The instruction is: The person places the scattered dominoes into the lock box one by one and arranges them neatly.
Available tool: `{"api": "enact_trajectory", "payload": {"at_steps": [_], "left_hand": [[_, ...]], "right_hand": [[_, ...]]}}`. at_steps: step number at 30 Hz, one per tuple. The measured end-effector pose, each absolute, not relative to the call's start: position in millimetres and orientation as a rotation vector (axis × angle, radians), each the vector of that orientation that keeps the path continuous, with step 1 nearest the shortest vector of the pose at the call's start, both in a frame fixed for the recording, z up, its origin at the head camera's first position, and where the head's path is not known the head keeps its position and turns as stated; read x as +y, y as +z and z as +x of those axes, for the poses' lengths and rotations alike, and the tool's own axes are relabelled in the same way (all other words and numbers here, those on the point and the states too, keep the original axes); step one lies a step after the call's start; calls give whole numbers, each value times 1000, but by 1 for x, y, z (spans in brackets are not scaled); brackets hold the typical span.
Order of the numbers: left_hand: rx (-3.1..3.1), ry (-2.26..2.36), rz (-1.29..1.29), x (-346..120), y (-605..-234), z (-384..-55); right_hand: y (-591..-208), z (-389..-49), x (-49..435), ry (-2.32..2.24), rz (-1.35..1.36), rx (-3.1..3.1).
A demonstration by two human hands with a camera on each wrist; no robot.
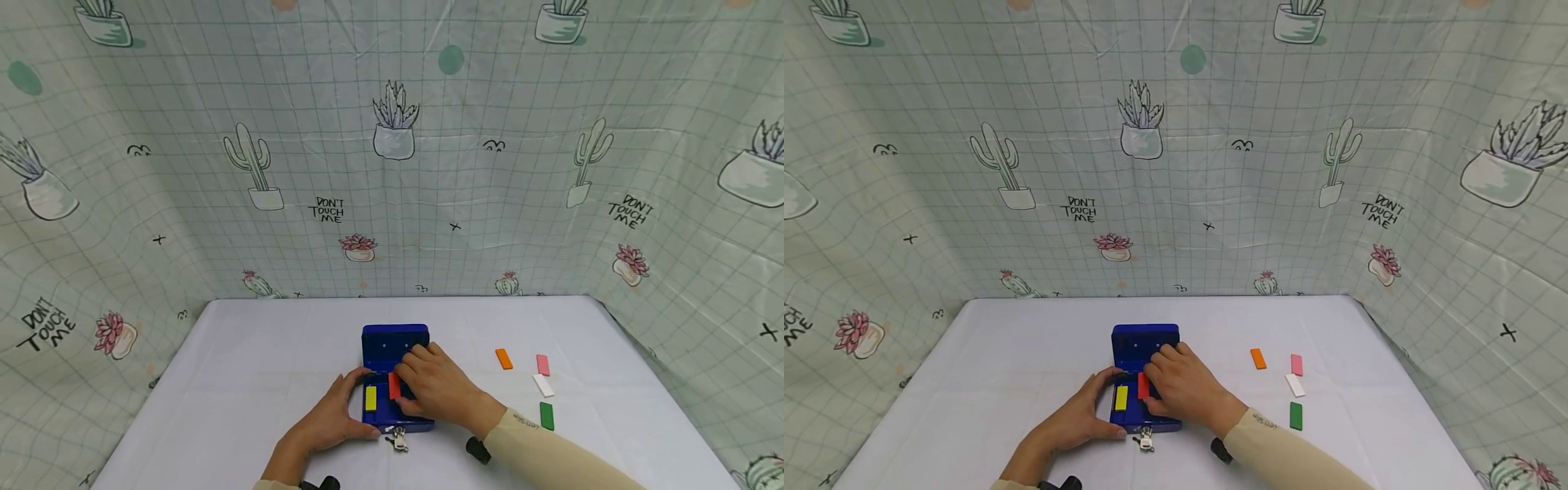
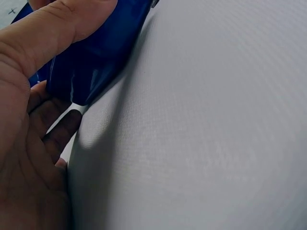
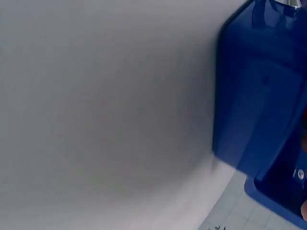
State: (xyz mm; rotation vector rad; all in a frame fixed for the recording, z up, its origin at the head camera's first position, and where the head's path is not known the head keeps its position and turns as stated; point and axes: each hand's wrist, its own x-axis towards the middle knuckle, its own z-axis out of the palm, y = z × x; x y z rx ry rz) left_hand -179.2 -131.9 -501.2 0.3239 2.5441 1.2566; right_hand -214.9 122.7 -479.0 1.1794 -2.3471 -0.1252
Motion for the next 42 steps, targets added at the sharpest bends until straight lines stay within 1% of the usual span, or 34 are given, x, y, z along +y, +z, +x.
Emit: {"api": "enact_trajectory", "payload": {"at_steps": [13, 42], "left_hand": [[2511, 1293, 344, -133, -504, -182], [2491, 1290, 301, -134, -503, -182]], "right_hand": [[-484, -217, 101, -201, 1242, -2478], [-491, -220, 94, -302, 1258, -2530]]}}
